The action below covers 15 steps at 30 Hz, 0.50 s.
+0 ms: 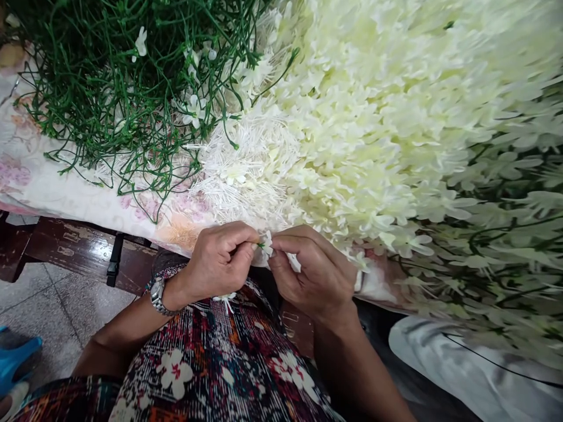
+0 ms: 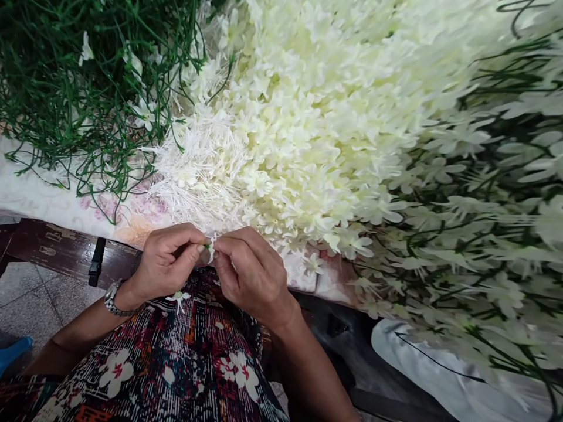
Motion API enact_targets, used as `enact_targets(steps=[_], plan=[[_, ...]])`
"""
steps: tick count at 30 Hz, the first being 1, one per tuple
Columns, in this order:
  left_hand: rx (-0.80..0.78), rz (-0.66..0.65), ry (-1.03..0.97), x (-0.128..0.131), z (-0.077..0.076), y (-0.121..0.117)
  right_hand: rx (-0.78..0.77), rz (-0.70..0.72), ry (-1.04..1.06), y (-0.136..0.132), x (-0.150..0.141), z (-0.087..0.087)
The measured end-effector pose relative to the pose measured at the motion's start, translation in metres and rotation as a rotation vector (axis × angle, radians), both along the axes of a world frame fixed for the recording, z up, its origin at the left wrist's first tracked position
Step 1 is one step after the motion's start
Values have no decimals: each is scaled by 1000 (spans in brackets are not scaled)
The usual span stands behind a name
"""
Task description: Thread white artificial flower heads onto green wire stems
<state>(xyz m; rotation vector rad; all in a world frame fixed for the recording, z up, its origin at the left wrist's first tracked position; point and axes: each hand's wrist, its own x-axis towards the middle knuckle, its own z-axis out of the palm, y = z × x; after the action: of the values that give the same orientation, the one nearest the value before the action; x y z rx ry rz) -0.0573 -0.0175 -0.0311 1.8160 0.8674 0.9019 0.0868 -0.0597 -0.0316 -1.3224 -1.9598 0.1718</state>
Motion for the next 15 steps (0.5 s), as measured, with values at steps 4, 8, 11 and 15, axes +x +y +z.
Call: enact_targets(steps=[4, 8, 11, 15], plan=[[22, -3, 4, 0, 0, 0, -18, 8, 24, 0, 0, -2], [32, -4, 10, 0, 0, 0, -30, 11, 28, 0, -1, -2], [28, -6, 10, 0, -1, 0, -27, 20, 28, 1, -2, -1], [14, -12, 16, -1, -1, 1, -18, 18, 29, 2, -4, -2]])
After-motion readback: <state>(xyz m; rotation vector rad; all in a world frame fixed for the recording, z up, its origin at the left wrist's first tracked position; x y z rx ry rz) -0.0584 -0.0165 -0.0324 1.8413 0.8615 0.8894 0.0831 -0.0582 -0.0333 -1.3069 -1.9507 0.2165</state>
